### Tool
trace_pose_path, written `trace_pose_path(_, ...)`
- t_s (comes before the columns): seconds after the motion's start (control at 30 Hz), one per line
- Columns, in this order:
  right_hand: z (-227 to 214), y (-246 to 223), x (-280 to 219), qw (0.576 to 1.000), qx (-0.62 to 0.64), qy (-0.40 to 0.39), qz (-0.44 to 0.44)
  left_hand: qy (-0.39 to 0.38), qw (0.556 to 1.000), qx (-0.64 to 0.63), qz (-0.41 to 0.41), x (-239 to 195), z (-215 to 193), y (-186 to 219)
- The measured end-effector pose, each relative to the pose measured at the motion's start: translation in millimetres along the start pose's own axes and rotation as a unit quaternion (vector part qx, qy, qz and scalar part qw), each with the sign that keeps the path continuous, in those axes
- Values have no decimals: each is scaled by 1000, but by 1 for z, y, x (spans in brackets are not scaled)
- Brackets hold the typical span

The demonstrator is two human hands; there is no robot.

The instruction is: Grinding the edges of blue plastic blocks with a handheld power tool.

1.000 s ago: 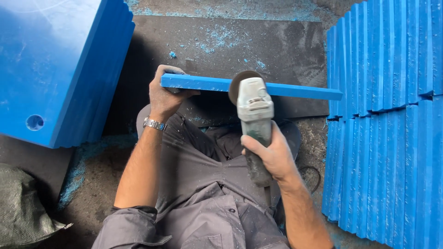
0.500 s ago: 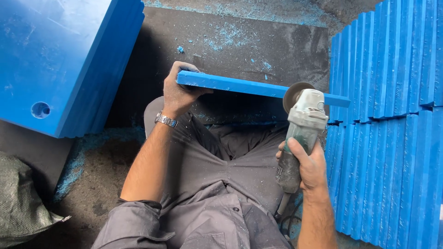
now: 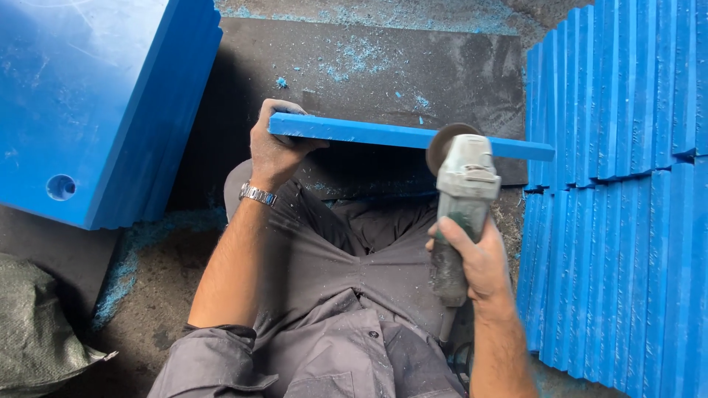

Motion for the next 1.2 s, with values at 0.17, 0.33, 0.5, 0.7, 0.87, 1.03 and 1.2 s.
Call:
trace_pose_path(0.17,-15,-5,-1,999,33,31,-3,13,1000,-1,-3,4,1,2)
trace_pose_path(0.33,44,-12,11,998,40,-54,11,25,999,-9,-19,1,-1,-1)
trace_pose_path(0.5,113,-20,17,983,-50,-177,-21,25,998,-61,-3,-7,3,-10)
trace_pose_path(0.7,88,-22,7,991,-32,-129,-2,20,998,-56,4,-9,3,-5)
trace_pose_path(0.87,67,-23,5,996,0,-86,-1,42,999,-15,27,-9,2,-10)
trace_pose_path(1.03,109,-22,12,992,-20,-128,1,42,998,-42,4,-6,5,-15)
trace_pose_path(1.2,147,-31,11,980,-66,-189,-5,47,997,-57,4,-5,5,-15)
Point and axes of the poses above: each hand's wrist, its own x-axis towards the middle knuckle, its own z-axis out of the palm, y = z × x, the point moved 4 cm from there along x, towards the middle knuckle, and after that the axes turned 13 degrees about -z, right-handed, at the moved point
